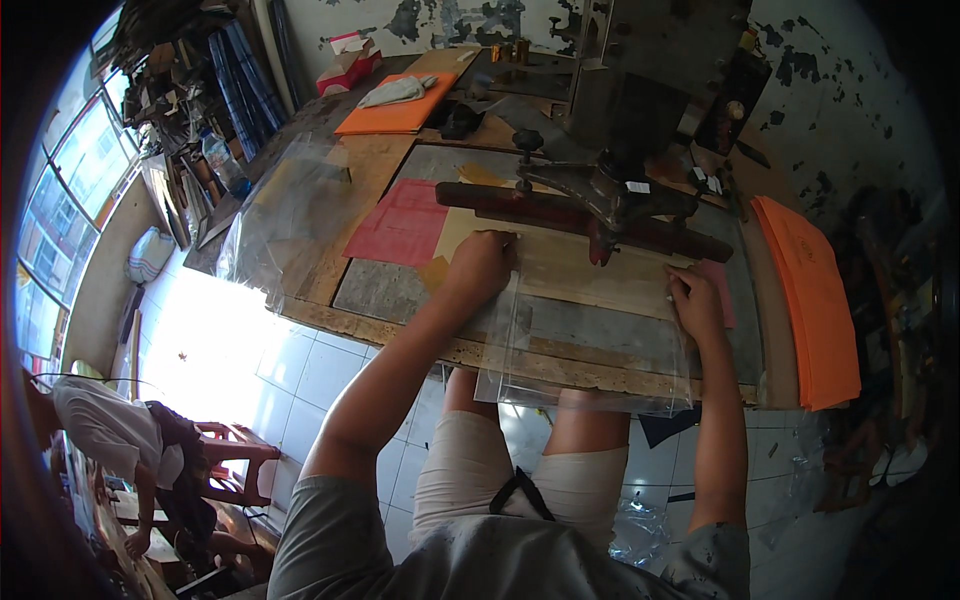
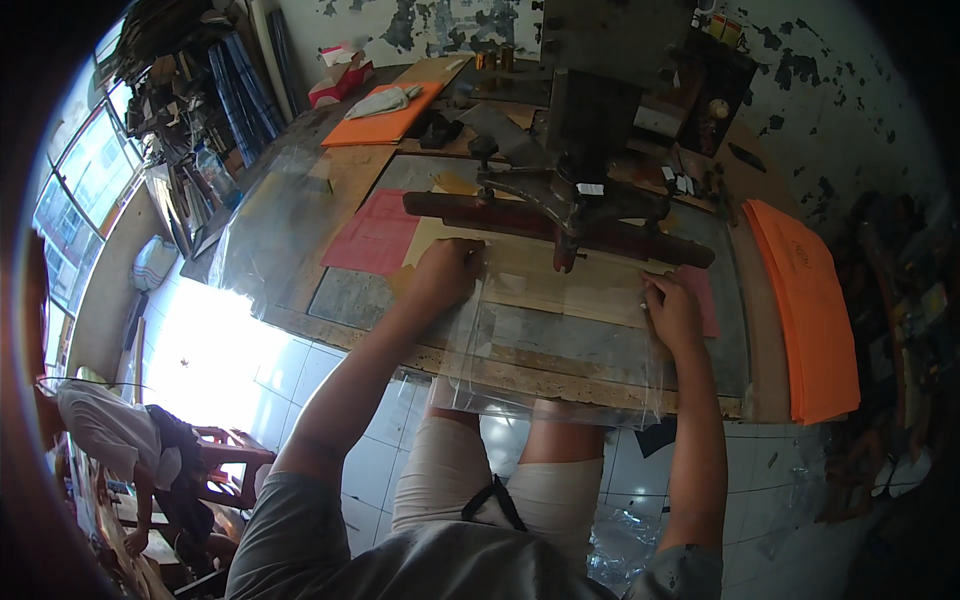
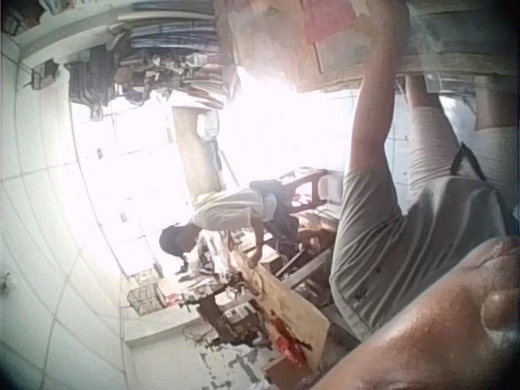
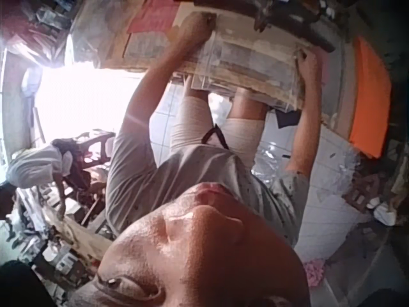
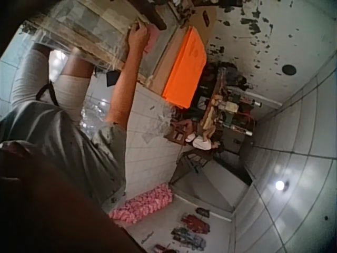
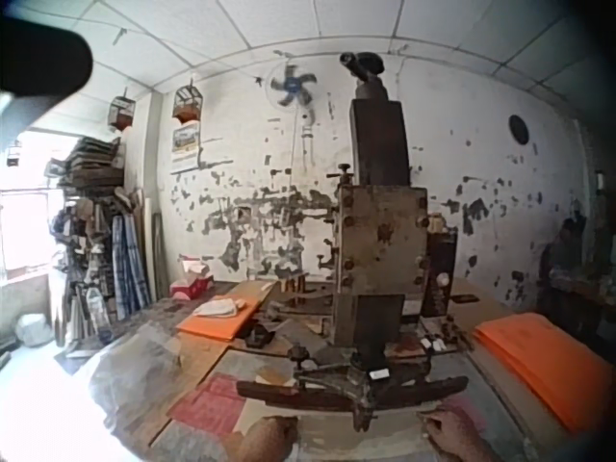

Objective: The person aligns a clear plastic sheet on a workbench under a manual heat press, operates the press handle, and then folds the edges of the plastic sheet by hand.

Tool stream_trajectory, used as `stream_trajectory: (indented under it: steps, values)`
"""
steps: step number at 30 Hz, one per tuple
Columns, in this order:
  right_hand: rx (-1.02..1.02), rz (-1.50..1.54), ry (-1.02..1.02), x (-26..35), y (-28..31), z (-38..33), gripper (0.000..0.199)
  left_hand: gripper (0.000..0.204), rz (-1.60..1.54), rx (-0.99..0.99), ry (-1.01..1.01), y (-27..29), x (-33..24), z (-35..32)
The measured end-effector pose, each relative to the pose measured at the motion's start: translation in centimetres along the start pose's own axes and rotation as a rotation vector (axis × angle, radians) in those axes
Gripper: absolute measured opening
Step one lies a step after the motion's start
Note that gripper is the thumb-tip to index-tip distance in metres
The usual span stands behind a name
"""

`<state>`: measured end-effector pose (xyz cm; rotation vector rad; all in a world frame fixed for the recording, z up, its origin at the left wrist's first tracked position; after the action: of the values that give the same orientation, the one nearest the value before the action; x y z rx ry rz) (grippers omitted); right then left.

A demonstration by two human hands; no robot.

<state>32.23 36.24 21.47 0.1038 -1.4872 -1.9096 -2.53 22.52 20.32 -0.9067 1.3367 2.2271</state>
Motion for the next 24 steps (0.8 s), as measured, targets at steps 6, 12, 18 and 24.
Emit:
stream_trajectory:
  steps: [6, 12, 18, 24]
  values:
    - [0.008, -0.007, -0.010, 0.1, 0.2, 0.0, 0.027, 0.023, 0.012, -0.008, -0.025, 0.0, -0.7, -0.2]
    - [-0.026, -0.023, 0.037, -0.5, 0.3, 0.5, 0.027, 0.027, -0.019, 0.023, 0.027, 0.2, -0.6, 0.4]
    - [-0.032, -0.020, 0.039, 0.4, 0.9, 0.0, 0.027, 0.027, -0.036, 0.013, 0.035, 0.1, -0.4, 0.2]
    - [-0.075, -0.004, 0.057, 0.3, 1.2, -0.1, 0.026, 0.027, -0.039, 0.011, -0.010, 0.0, -0.5, 0.3]
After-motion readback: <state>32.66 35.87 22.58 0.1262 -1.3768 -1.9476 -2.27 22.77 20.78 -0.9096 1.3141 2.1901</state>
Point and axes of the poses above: each hand's wrist, its own z-axis towards the middle knuckle, its own y-axis out of the back of the hand, x = y × z, the point moved 8 cm from there along z, towards the middle knuckle, and after that the axes turned 9 degrees about -z, right-handed, at the moved point
